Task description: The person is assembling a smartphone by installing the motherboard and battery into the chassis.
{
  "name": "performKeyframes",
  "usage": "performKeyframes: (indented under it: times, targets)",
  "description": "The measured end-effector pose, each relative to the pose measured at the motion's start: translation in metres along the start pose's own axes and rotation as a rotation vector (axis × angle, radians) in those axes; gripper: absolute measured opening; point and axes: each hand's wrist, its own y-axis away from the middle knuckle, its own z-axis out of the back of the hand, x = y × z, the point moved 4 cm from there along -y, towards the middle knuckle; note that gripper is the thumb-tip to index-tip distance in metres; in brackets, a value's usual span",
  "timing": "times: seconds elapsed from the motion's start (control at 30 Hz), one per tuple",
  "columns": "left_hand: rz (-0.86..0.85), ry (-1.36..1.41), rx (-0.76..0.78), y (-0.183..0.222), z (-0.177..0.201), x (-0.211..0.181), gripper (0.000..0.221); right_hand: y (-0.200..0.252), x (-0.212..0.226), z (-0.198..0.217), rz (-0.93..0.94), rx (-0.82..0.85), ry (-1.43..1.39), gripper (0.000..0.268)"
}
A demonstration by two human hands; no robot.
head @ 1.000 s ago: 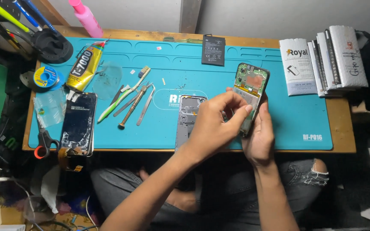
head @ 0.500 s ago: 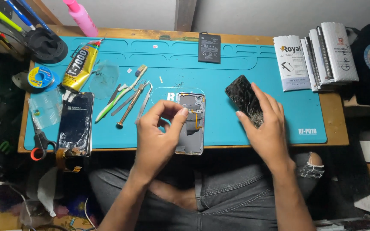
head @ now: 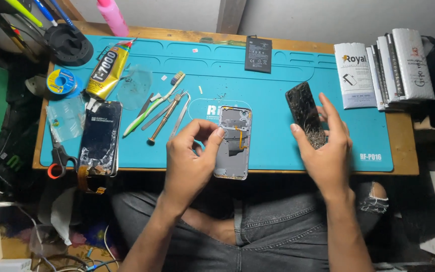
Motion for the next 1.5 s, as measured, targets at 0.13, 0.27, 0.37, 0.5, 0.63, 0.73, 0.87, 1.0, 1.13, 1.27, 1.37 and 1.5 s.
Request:
performKeyframes:
  times: [0.13, 0.27, 0.37, 0.5, 0.63, 0.73, 0.87, 1.0, 1.13, 1.27, 1.37, 1.5]
  targets:
    - [-0.082, -0.144, 0.002, 0.003, -0.003, 0.006, 0.007, 0.0, -0.01, -0.011, 0.01, 0.048, 0.057, 0.082]
    - [-0.056, -0.214, 0.019, 0.01, -0.004, 0.02, 0.008, 0.004, -0.021, -0.021, 0.021, 0.04, 0.132, 0.079]
    - [-0.056, -0.24, 0.025, 0.011, -0.006, 0.023, 0.008, 0.007, -0.027, -0.025, 0.021, 0.024, 0.159, 0.077]
    - [-0.076, -0.244, 0.022, 0.013, -0.008, 0.029, 0.008, 0.007, -0.017, -0.024, 0.036, 0.014, 0.133, 0.07]
    - [-0.083, -0.246, 0.019, 0.014, -0.01, 0.025, 0.009, 0.007, -0.014, -0.017, 0.107, -0.091, 0.083, 0.044]
    - [-0.066, -0.22, -0.023, 0.016, -0.011, 0.02, 0.009, 0.009, 0.006, -0.011, 0.16, -0.169, -0.029, 0.055]
    - [-0.171, -0.223, -0.088, 0.025, -0.02, -0.012, 0.016, 0.006, 0.026, -0.027, -0.116, 0.099, -0.976, 0.062]
    - [-0.459, -0.222, 0.098, 0.053, -0.05, -0.045, 0.055, 0.012, 0.045, -0.062, -0.52, 0.591, -2.327, 0.105]
    - [-0.595, -0.269, 0.469, 0.074, -0.089, -0.04, 0.071, 0.01, 0.061, -0.064, -0.498, 0.709, -2.311, 0.111]
    - [-0.624, -0.403, 0.523, 0.067, -0.104, -0.033, 0.077, 0.009, 0.064, -0.043, -0.418, 0.567, -2.169, 0.109]
    - [-0.581, -0.433, 0.459, 0.053, -0.11, -0.022, 0.074, 0.013, 0.051, -0.03, -0.421, 0.467, -2.162, 0.1]
    - [-0.57, -0.4, 0.429, 0.045, -0.122, -0.024, 0.095, 0.015, 0.029, -0.023, -0.488, 0.327, -2.3, 0.089]
